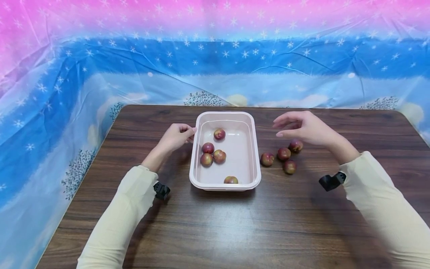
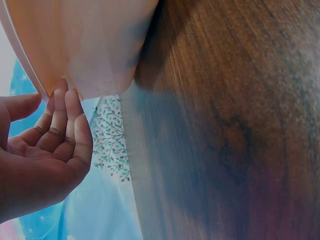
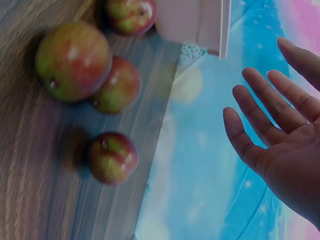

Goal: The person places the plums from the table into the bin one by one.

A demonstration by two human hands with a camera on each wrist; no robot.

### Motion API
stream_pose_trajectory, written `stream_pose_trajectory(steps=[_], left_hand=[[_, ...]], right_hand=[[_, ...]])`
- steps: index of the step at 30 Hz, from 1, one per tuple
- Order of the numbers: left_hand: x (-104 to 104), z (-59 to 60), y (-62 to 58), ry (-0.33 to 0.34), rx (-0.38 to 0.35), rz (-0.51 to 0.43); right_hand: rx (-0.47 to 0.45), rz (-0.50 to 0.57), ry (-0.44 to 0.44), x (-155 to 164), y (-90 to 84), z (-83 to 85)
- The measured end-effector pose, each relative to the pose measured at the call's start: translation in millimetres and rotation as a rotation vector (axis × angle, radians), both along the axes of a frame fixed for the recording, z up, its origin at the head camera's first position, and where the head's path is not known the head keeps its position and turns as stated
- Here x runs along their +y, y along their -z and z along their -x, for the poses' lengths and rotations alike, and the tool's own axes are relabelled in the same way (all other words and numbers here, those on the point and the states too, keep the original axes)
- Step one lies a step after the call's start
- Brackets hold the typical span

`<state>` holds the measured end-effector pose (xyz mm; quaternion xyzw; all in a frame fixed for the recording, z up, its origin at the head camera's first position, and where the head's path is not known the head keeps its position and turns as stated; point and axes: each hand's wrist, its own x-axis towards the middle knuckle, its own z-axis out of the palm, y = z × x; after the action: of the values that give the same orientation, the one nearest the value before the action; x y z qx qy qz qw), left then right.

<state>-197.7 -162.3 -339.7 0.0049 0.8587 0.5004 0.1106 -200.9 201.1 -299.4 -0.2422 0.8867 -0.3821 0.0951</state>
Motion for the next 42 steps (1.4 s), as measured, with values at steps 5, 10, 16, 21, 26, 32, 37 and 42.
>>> stream_pose_trajectory(steps=[5, 10, 16, 21, 26, 32, 37, 42], left_hand=[[0, -0.1, 0.0, -0.002, -0.002, 0.006], [0, 0.0, 0.3, -0.002, -0.005, 0.004], [-1, 0.1, 1.5, 0.002, 0.006, -0.002], [-1, -0.3, 2.2, -0.006, 0.013, -0.017], [-1, -0.5, 2.7, -0.009, 0.020, -0.027], [-1, -0.5, 3.2, -0.010, 0.024, -0.021], [0, -0.5, 3.7, -0.015, 0.020, -0.027], [0, -0.5, 3.8, -0.019, 0.017, -0.031]], right_hand=[[0.008, -0.008, 0.031, 14, 0.9, -1.4], [0.012, -0.009, 0.066, 27, 3.7, -2.5], [0.013, -0.024, 0.098, 42, 12.6, -4.0], [0.025, -0.036, 0.121, 52, 21.8, -6.3], [0.033, -0.029, 0.132, 59, 29.0, -8.3], [-0.008, -0.042, 0.162, 66, 35.9, -8.6], [-0.001, -0.051, 0.139, 70, 47.1, -6.4], [-0.021, -0.049, 0.131, 73, 56.5, -4.8]])
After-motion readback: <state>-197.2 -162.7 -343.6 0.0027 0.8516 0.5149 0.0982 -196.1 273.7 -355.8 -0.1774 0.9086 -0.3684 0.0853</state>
